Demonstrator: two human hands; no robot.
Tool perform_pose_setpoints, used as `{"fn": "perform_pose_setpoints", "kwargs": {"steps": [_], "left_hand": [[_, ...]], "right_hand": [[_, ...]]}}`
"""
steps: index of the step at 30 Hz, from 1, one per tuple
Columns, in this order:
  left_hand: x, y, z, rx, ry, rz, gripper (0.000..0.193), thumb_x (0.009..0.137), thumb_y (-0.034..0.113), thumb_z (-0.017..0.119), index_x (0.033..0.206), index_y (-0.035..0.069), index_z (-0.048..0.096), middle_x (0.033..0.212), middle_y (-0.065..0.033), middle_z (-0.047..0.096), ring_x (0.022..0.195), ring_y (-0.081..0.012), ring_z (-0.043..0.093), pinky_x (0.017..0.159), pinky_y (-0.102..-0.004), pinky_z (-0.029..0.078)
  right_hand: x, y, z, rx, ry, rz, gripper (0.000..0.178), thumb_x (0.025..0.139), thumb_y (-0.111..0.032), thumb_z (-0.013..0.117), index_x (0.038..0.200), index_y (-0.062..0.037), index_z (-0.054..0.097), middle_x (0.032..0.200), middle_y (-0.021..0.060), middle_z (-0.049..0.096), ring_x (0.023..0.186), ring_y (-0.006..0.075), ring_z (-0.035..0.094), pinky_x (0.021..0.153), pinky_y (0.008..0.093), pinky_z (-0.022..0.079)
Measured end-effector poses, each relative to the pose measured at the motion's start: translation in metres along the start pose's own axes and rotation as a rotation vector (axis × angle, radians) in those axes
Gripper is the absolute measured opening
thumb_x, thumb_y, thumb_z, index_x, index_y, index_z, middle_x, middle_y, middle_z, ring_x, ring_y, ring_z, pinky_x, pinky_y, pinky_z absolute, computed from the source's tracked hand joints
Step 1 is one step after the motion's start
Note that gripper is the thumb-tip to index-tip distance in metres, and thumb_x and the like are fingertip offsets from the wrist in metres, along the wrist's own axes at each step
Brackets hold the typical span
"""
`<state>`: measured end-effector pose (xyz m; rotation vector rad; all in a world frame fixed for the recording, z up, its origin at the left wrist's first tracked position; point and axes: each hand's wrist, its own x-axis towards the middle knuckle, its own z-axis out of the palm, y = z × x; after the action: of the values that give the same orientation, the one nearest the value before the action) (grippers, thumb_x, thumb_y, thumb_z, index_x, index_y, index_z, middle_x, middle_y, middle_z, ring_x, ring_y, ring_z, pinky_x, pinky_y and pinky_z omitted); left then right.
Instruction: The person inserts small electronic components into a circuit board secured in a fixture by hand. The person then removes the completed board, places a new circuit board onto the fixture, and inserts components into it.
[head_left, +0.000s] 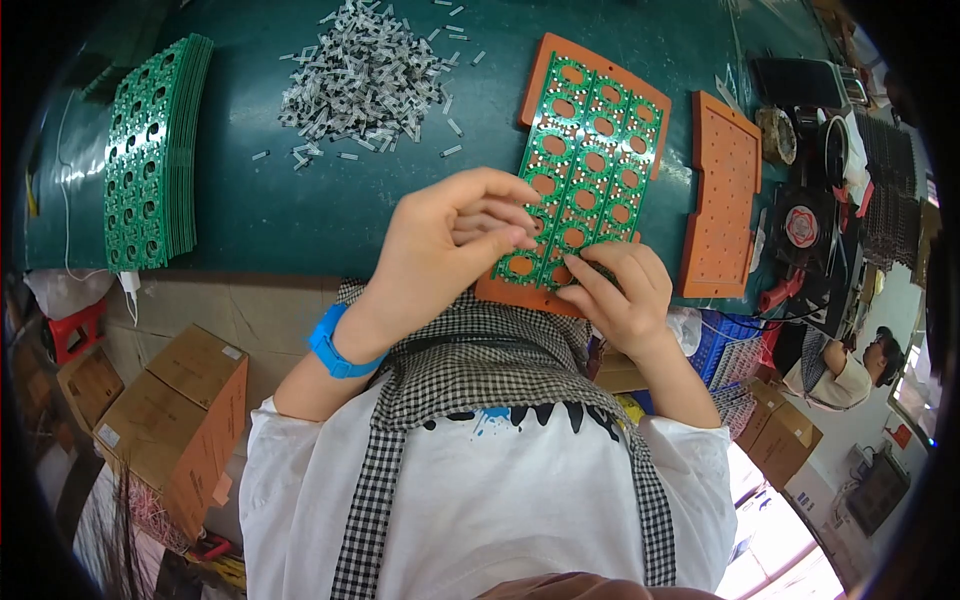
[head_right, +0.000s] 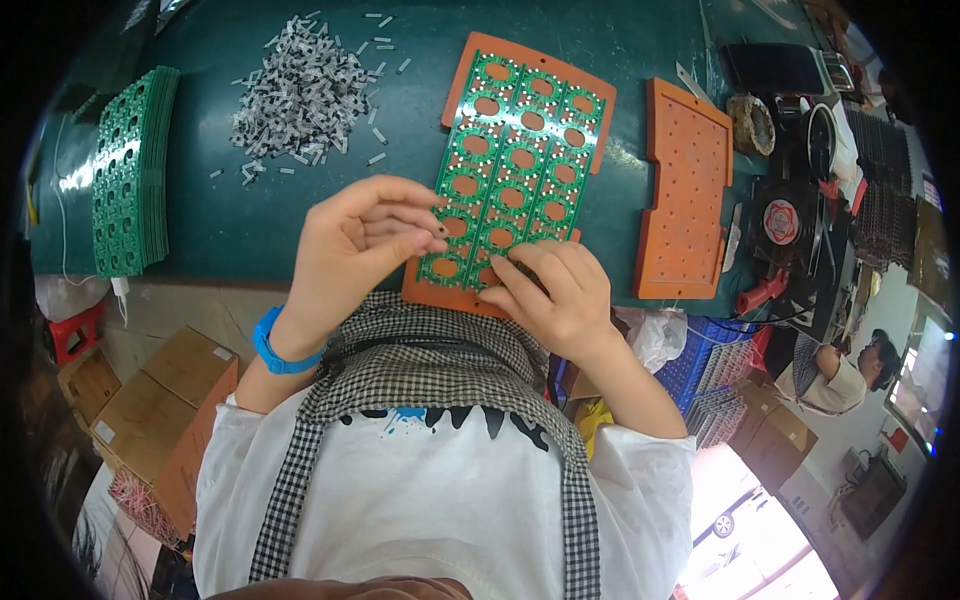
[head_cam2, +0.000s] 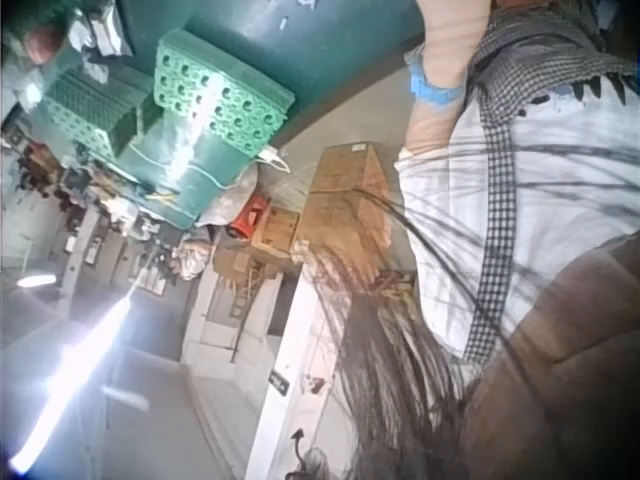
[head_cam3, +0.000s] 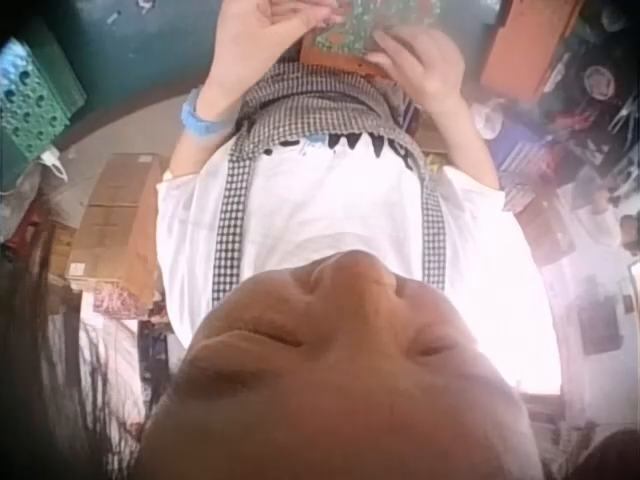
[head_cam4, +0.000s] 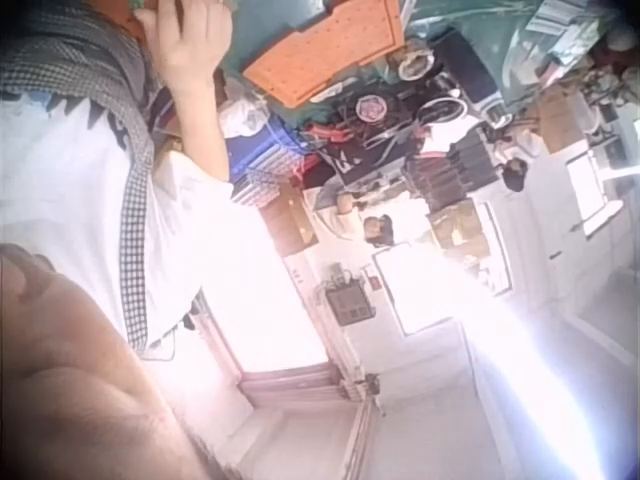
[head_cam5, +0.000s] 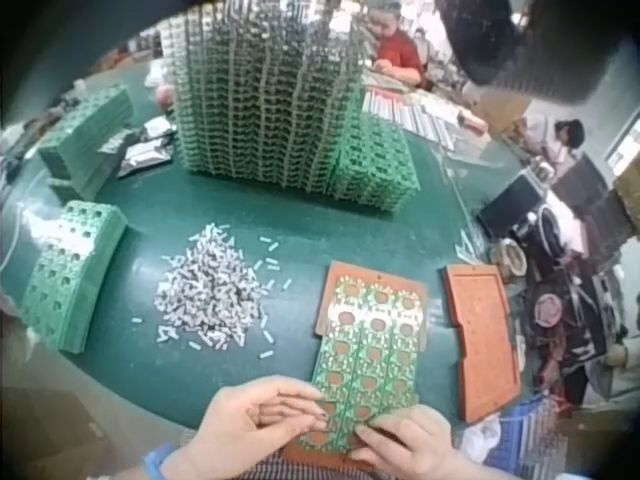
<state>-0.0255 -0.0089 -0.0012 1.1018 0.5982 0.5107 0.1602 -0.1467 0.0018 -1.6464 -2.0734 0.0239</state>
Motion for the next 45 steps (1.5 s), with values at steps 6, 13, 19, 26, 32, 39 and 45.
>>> {"fn": "perform_pose_setpoints", "kwargs": {"steps": [6, 13, 19, 26, 32, 39, 45], "left_hand": [[0.001, 0.002, 0.014, -0.016, -0.188, -0.192, 0.044, 0.083, -0.008, 0.063, 0.125, -0.001, 0.051, 0.090, -0.0097, 0.068, 0.087, -0.0148, 0.067, 0.079, -0.0243, 0.054], [0.019, 0.005, -0.003, 0.968, 0.237, 0.368, 0.032, 0.075, 0.002, 0.072, 0.105, 0.006, 0.063, 0.085, -0.0051, 0.062, 0.072, -0.0165, 0.060, 0.061, -0.0303, 0.047], [0.032, 0.000, -0.029, 1.206, 0.387, 0.336, 0.025, 0.073, 0.009, 0.074, 0.096, 0.006, 0.063, 0.086, -0.0075, 0.058, 0.085, -0.0268, 0.057, 0.073, -0.0349, 0.046], [0.034, 0.002, -0.026, 1.526, 0.187, 0.431, 0.013, 0.077, 0.008, 0.068, 0.083, 0.004, 0.057, 0.081, -0.0077, 0.055, 0.083, -0.0262, 0.055, 0.069, -0.0377, 0.044], [0.033, -0.006, -0.031, 1.421, 0.188, 0.509, 0.012, 0.079, 0.004, 0.065, 0.087, 0.005, 0.055, 0.080, -0.0073, 0.053, 0.080, -0.0242, 0.056, 0.070, -0.0350, 0.045], [0.025, 0.001, -0.017, 0.501, 0.083, 0.180, 0.008, 0.085, 0.002, 0.065, 0.091, -0.003, 0.064, 0.082, -0.0061, 0.063, 0.072, -0.0160, 0.061, 0.064, -0.0283, 0.049], [0.023, 0.000, 0.005, -0.202, -0.073, -0.184, 0.016, 0.086, -0.001, 0.064, 0.102, -0.001, 0.061, 0.086, -0.0067, 0.067, 0.071, -0.0084, 0.062, 0.065, -0.0213, 0.051]], "right_hand": [[0.021, -0.002, -0.003, 0.345, 0.123, 0.135, 0.035, 0.064, -0.014, 0.080, 0.097, -0.0062, 0.069, 0.089, 0.0066, 0.063, 0.075, 0.0220, 0.060, 0.063, 0.0326, 0.046], [0.023, 0.013, -0.012, 0.376, -0.013, 0.317, 0.017, 0.075, -0.002, 0.071, 0.088, -0.0034, 0.061, 0.088, 0.0084, 0.060, 0.079, 0.0263, 0.057, 0.068, 0.0348, 0.046], [0.027, 0.022, -0.004, 0.260, -0.084, 0.311, 0.014, 0.078, 0.001, 0.066, 0.088, -0.0019, 0.056, 0.091, 0.0096, 0.055, 0.086, 0.0288, 0.055, 0.073, 0.0363, 0.046], [0.031, 0.023, -0.004, 0.234, -0.115, 0.291, 0.017, 0.076, 0.001, 0.068, 0.087, -0.0019, 0.056, 0.091, 0.0091, 0.054, 0.085, 0.0283, 0.055, 0.072, 0.0372, 0.046], [0.026, 0.021, 0.002, 0.184, -0.060, 0.302, 0.017, 0.074, 0.000, 0.070, 0.086, -0.0026, 0.057, 0.089, 0.0080, 0.055, 0.083, 0.0274, 0.056, 0.070, 0.0362, 0.047], [0.018, 0.023, 0.000, 0.008, -0.003, 0.095, 0.023, 0.070, -0.007, 0.075, 0.091, -0.0053, 0.066, 0.085, 0.0049, 0.060, 0.074, 0.0219, 0.061, 0.061, 0.0323, 0.049], [0.034, 0.010, -0.003, 0.044, 0.118, -0.007, 0.027, 0.065, -0.013, 0.079, 0.088, -0.0057, 0.068, 0.087, 0.0049, 0.063, 0.074, 0.0207, 0.063, 0.059, 0.0311, 0.050]]}}
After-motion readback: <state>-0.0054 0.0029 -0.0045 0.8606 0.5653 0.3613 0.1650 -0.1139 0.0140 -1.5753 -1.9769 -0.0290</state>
